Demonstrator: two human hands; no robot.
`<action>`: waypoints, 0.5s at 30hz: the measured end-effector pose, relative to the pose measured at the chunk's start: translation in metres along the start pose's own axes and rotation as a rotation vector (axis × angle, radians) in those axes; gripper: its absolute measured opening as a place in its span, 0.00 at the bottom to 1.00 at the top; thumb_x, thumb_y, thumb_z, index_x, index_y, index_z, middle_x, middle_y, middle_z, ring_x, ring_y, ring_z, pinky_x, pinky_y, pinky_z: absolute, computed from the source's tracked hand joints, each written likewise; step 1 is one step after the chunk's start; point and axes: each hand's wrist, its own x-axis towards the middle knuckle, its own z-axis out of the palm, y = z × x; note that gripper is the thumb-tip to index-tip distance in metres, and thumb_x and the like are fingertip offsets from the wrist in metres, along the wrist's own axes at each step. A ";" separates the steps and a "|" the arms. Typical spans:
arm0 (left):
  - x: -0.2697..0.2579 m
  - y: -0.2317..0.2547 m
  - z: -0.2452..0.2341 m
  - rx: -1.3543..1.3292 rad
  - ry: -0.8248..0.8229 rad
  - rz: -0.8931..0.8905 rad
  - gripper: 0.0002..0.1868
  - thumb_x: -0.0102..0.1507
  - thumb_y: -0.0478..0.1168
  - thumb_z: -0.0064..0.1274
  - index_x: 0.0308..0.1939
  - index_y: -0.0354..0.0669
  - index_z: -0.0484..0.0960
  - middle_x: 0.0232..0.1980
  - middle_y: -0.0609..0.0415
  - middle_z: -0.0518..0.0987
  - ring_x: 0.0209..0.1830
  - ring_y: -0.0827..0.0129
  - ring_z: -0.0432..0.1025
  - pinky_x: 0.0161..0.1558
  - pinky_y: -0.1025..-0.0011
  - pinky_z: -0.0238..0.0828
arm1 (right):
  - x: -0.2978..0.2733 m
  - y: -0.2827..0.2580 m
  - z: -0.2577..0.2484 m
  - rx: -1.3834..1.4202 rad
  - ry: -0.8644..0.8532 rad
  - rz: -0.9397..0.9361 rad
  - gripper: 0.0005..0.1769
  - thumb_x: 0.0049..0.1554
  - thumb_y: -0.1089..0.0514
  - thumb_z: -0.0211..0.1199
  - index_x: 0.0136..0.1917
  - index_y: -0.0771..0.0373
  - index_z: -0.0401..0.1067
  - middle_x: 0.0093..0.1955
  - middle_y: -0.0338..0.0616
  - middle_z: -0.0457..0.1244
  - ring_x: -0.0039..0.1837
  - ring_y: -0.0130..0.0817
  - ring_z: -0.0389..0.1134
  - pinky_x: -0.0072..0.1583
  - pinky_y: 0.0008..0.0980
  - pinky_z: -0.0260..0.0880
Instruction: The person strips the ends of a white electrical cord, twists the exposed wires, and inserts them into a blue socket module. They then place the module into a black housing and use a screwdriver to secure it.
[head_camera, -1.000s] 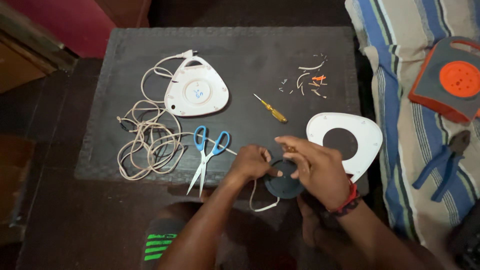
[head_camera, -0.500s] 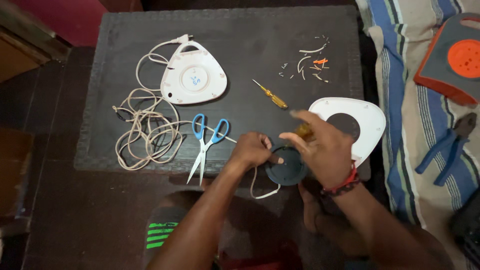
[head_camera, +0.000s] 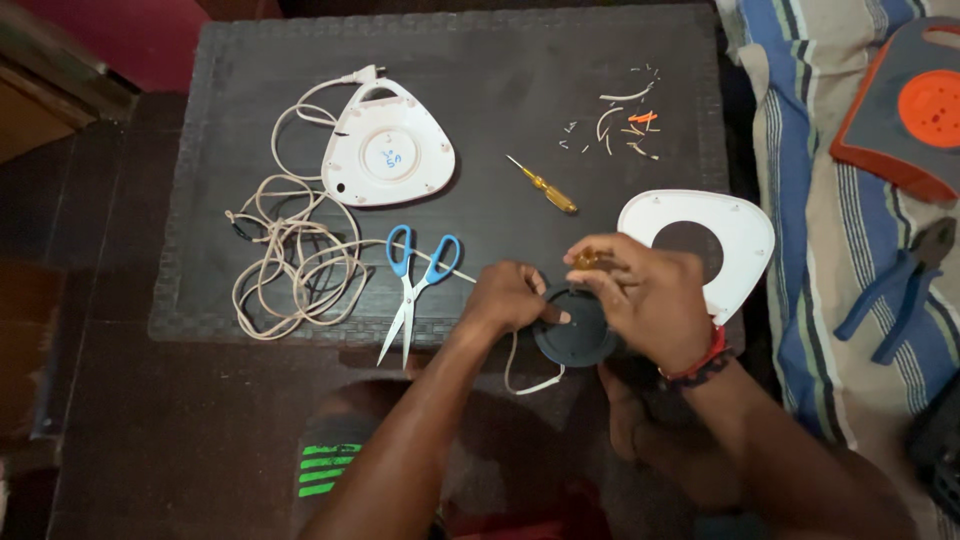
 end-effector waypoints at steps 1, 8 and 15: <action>-0.002 0.000 0.001 0.003 -0.002 -0.007 0.20 0.39 0.45 0.78 0.24 0.43 0.82 0.26 0.54 0.82 0.25 0.69 0.75 0.34 0.69 0.73 | -0.001 0.002 0.000 -0.006 0.019 0.037 0.12 0.57 0.67 0.69 0.55 0.69 0.75 0.50 0.49 0.73 0.53 0.32 0.77 0.50 0.25 0.80; -0.003 0.003 0.000 0.005 -0.011 -0.034 0.20 0.40 0.44 0.78 0.23 0.41 0.80 0.25 0.54 0.81 0.25 0.68 0.75 0.33 0.68 0.73 | -0.004 0.018 0.003 -0.221 0.114 0.181 0.19 0.50 0.57 0.79 0.42 0.70 0.72 0.39 0.51 0.72 0.40 0.31 0.76 0.40 0.29 0.76; -0.003 0.001 0.002 -0.035 -0.023 -0.059 0.20 0.40 0.44 0.77 0.22 0.40 0.80 0.24 0.54 0.81 0.24 0.69 0.74 0.30 0.69 0.72 | -0.006 0.006 0.001 -0.364 0.145 0.000 0.28 0.51 0.55 0.78 0.63 0.64 0.74 0.44 0.50 0.71 0.41 0.37 0.74 0.42 0.32 0.73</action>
